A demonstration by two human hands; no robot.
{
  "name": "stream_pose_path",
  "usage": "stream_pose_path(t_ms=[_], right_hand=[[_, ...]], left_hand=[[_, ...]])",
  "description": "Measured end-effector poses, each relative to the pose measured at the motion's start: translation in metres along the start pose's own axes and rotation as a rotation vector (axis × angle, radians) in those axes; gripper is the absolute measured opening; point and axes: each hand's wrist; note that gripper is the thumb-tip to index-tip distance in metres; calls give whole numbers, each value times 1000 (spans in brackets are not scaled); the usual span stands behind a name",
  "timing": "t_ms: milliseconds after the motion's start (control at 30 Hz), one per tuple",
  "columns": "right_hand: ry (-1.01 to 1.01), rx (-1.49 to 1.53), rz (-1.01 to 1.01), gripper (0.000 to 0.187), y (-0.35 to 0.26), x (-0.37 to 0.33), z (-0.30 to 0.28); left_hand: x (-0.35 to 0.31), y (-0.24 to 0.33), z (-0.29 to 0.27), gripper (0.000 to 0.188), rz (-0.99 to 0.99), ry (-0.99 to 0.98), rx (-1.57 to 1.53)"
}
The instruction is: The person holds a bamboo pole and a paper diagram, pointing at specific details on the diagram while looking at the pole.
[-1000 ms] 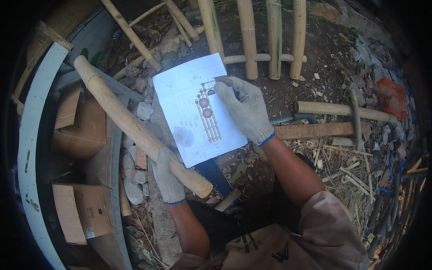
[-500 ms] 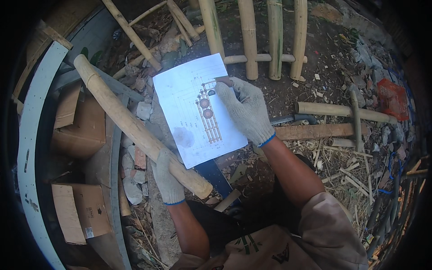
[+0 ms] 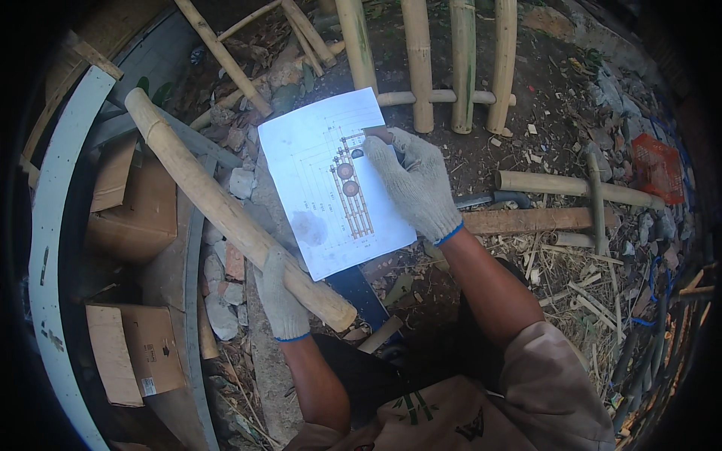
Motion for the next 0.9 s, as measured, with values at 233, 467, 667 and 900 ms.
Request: stream_pose_path(t_ms=[233,467,667,900], right_hand=[[9,-22,-28,32,1,0,0],[-1,-18,-17,31,-1,-1,-1],[0,-11,-21,32,-2,-1,-2],[-1,3,-18,33,0,0,-1]], left_hand=[[0,0,-1,61,12,-11,-13],[-2,3,3,62,6,8,-15],[-1,2,2,61,10,14,-7],[1,-1,-1,60,10,1,-29]])
Point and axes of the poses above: each hand's wrist, its own x-axis towards the middle knuckle, its own z-axis out of the palm, y = z × x, and after that the axes turned 9 degrees about x, right-handed
